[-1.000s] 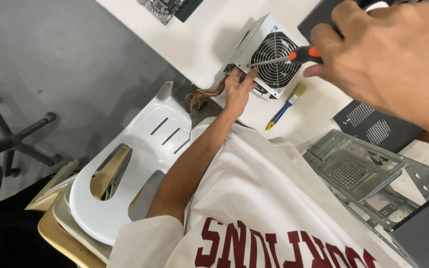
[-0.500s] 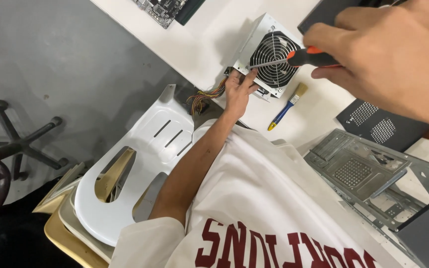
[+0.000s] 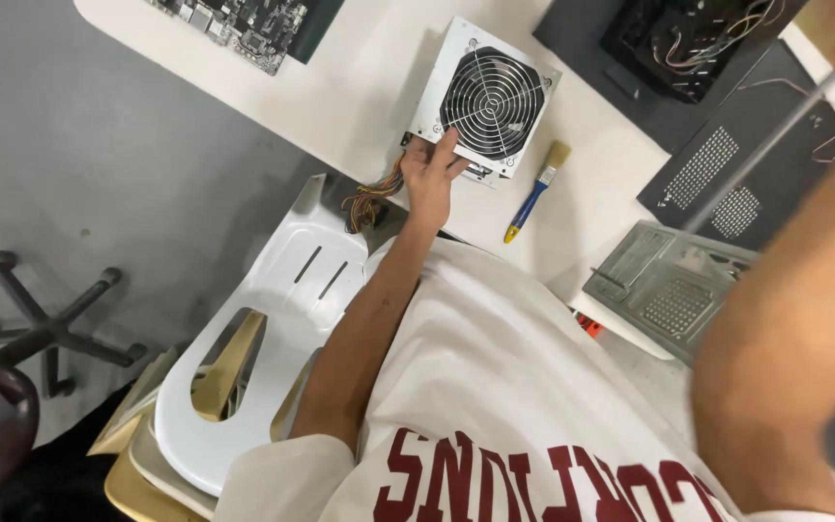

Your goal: Disassembling a computer power supply unit by removing screws from the fan grill and outer casing using a screwdriver.

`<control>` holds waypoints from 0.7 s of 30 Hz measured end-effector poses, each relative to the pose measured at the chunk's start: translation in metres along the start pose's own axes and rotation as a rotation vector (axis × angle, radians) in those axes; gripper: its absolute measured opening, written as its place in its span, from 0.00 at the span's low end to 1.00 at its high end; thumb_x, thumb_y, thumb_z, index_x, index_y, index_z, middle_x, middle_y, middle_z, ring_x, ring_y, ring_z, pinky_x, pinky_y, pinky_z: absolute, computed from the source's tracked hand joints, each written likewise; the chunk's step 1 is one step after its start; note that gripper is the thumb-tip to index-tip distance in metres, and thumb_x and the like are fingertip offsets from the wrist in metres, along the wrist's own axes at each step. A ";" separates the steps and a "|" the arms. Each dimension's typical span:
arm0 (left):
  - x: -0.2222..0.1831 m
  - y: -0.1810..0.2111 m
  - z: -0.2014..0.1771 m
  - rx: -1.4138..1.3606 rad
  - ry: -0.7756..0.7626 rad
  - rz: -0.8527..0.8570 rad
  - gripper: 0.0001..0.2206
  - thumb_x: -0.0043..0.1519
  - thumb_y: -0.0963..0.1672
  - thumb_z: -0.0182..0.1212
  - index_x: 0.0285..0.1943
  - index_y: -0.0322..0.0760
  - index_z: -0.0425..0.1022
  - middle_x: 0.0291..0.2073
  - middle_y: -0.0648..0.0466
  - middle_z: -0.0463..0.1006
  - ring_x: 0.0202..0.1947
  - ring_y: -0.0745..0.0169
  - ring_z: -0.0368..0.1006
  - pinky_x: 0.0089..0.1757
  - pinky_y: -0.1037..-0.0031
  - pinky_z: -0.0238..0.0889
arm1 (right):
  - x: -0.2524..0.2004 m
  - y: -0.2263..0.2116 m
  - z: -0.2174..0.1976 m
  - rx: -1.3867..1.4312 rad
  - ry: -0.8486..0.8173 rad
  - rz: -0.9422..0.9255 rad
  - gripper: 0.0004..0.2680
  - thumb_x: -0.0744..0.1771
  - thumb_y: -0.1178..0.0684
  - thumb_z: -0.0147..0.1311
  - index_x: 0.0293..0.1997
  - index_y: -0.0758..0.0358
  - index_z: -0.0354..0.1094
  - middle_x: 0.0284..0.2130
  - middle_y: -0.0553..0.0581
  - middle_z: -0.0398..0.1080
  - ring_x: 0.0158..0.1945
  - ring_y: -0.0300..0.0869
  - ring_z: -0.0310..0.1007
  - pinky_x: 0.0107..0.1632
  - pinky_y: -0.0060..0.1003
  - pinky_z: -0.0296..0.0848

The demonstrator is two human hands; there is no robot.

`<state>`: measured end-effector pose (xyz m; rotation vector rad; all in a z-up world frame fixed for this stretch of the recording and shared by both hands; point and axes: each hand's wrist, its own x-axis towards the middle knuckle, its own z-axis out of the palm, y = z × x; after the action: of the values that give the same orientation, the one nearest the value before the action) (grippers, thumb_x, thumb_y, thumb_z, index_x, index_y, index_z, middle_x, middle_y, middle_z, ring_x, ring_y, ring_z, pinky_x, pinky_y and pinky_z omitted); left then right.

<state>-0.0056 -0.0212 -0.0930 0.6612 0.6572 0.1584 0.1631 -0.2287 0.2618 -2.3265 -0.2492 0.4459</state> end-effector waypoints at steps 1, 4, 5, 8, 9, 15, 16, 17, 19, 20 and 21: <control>0.003 -0.004 -0.005 0.010 -0.001 -0.004 0.14 0.59 0.43 0.64 0.49 0.31 0.67 0.39 0.48 0.71 0.38 0.60 0.72 0.40 0.60 0.72 | -0.001 0.006 0.029 0.046 0.059 0.066 0.11 0.64 0.46 0.68 0.45 0.52 0.69 0.29 0.49 0.68 0.22 0.31 0.62 0.22 0.25 0.61; 0.005 -0.008 -0.009 -0.010 -0.014 0.009 0.16 0.60 0.43 0.63 0.53 0.31 0.65 0.39 0.51 0.70 0.40 0.57 0.74 0.42 0.58 0.71 | -0.008 0.023 0.104 0.136 0.174 0.206 0.11 0.66 0.44 0.70 0.44 0.47 0.70 0.25 0.45 0.67 0.17 0.28 0.60 0.16 0.23 0.59; 0.002 0.000 -0.006 -0.011 -0.018 0.006 0.16 0.60 0.43 0.62 0.53 0.32 0.65 0.39 0.51 0.70 0.39 0.57 0.74 0.42 0.58 0.72 | -0.013 0.038 0.125 0.204 0.095 0.226 0.12 0.63 0.49 0.69 0.43 0.57 0.67 0.22 0.52 0.65 0.14 0.33 0.59 0.12 0.27 0.59; -0.002 0.013 -0.002 0.006 -0.029 0.007 0.15 0.60 0.43 0.61 0.53 0.32 0.65 0.38 0.53 0.69 0.38 0.58 0.75 0.41 0.59 0.72 | -0.026 0.070 0.173 0.389 -0.026 0.374 0.17 0.61 0.50 0.67 0.46 0.66 0.62 0.21 0.56 0.60 0.10 0.36 0.55 0.08 0.29 0.56; -0.006 0.015 -0.003 0.015 -0.027 0.000 0.14 0.60 0.43 0.61 0.52 0.32 0.66 0.37 0.53 0.69 0.37 0.59 0.75 0.40 0.60 0.72 | -0.032 0.078 0.186 0.495 -0.077 0.512 0.20 0.61 0.47 0.66 0.50 0.64 0.59 0.23 0.54 0.57 0.10 0.34 0.51 0.07 0.27 0.54; -0.065 0.120 0.076 0.013 -0.060 -0.024 0.11 0.58 0.43 0.61 0.44 0.33 0.64 0.25 0.63 0.63 0.26 0.71 0.73 0.43 0.63 0.72 | -0.033 0.114 0.222 0.854 -0.160 0.496 0.21 0.64 0.51 0.60 0.58 0.61 0.52 0.27 0.53 0.54 0.11 0.27 0.50 0.10 0.20 0.54; -0.066 0.120 0.075 0.018 -0.063 -0.026 0.11 0.58 0.43 0.61 0.44 0.33 0.64 0.25 0.63 0.63 0.26 0.71 0.73 0.43 0.63 0.72 | -0.033 0.114 0.224 0.860 -0.156 0.496 0.21 0.64 0.51 0.60 0.58 0.61 0.52 0.27 0.53 0.54 0.11 0.27 0.50 0.10 0.20 0.54; -0.066 0.121 0.075 0.012 -0.066 -0.034 0.12 0.59 0.43 0.60 0.45 0.32 0.64 0.24 0.62 0.63 0.25 0.71 0.72 0.42 0.63 0.71 | -0.030 0.115 0.226 0.871 -0.153 0.485 0.20 0.64 0.52 0.61 0.58 0.61 0.53 0.26 0.52 0.53 0.11 0.28 0.49 0.10 0.21 0.54; -0.059 0.108 0.064 0.009 -0.063 -0.040 0.12 0.59 0.42 0.60 0.45 0.31 0.63 0.23 0.61 0.63 0.24 0.71 0.72 0.42 0.62 0.71 | -0.026 0.118 0.229 0.886 -0.156 0.475 0.20 0.63 0.53 0.61 0.58 0.62 0.54 0.26 0.51 0.51 0.10 0.28 0.49 0.09 0.22 0.53; -0.052 0.094 0.054 0.022 -0.064 -0.035 0.13 0.59 0.43 0.60 0.47 0.32 0.63 0.25 0.62 0.64 0.25 0.71 0.72 0.43 0.62 0.71 | -0.024 0.120 0.231 0.864 -0.156 0.477 0.20 0.63 0.53 0.62 0.57 0.63 0.55 0.26 0.51 0.53 0.10 0.28 0.50 0.09 0.21 0.53; -0.045 0.078 0.044 0.032 -0.069 -0.033 0.13 0.59 0.44 0.60 0.48 0.34 0.63 0.27 0.62 0.65 0.27 0.72 0.72 0.43 0.62 0.71 | -0.023 0.124 0.231 0.838 -0.151 0.480 0.20 0.63 0.52 0.63 0.56 0.64 0.55 0.26 0.52 0.55 0.09 0.27 0.51 0.09 0.21 0.54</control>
<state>-0.0093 0.0021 0.0046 0.6829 0.6045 0.0944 0.0584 -0.1759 0.0261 -1.5051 0.3789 0.7826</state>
